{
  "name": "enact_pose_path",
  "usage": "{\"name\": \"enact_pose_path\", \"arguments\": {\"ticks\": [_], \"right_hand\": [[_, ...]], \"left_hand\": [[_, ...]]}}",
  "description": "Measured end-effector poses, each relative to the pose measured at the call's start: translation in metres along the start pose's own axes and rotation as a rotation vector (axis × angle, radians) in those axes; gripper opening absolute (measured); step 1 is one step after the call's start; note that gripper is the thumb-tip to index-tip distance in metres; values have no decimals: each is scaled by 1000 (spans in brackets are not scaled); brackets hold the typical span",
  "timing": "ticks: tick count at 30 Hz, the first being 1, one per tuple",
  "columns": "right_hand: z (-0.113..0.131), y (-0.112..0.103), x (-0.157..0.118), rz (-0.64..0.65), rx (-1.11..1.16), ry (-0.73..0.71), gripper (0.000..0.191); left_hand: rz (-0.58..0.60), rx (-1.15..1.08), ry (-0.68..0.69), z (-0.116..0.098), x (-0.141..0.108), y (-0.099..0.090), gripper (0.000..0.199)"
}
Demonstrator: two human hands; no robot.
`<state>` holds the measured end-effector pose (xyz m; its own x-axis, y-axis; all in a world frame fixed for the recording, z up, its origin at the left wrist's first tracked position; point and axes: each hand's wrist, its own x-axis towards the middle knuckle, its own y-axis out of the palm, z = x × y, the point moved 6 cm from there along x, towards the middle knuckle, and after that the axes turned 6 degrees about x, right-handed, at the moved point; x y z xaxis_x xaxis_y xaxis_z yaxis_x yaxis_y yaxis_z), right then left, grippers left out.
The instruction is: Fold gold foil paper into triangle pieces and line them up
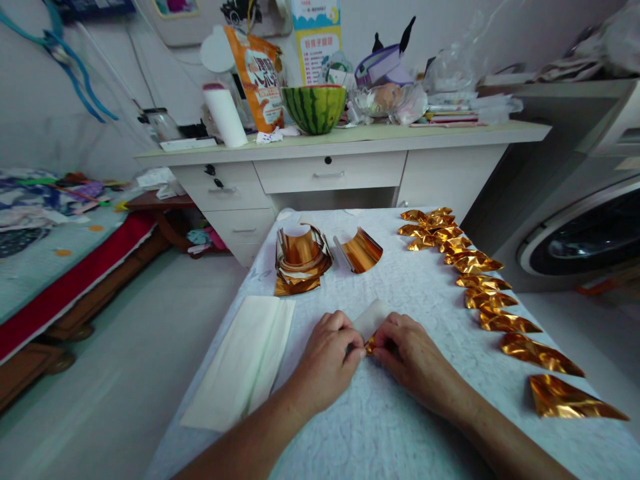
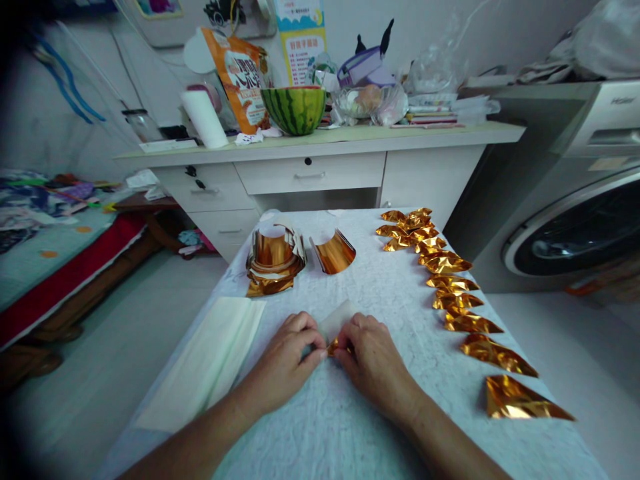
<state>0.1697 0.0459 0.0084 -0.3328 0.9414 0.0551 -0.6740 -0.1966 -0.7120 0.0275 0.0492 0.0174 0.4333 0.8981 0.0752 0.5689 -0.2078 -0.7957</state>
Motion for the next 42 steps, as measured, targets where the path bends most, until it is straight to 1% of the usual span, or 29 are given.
{"name": "enact_pose_path", "arguments": {"ticks": [4, 10, 15, 22, 42], "right_hand": [[2, 0, 0, 4, 0, -8, 9], [4, 0, 2, -20, -44, 3, 16], [5, 2, 1, -56, -82, 35, 14], [3, 4, 2, -64, -112, 48, 12], [5, 7, 5, -43, -214, 91, 15]], "left_hand": [[-6, 42, 5, -3, 0, 1, 12], [-28, 70, -1, -3, 1, 2, 10], [-69, 102, -13, 0, 0, 4, 9], [-92, 112, -58, 1, -2, 2, 10], [-76, 170, -57, -2, -3, 3, 10]]}}
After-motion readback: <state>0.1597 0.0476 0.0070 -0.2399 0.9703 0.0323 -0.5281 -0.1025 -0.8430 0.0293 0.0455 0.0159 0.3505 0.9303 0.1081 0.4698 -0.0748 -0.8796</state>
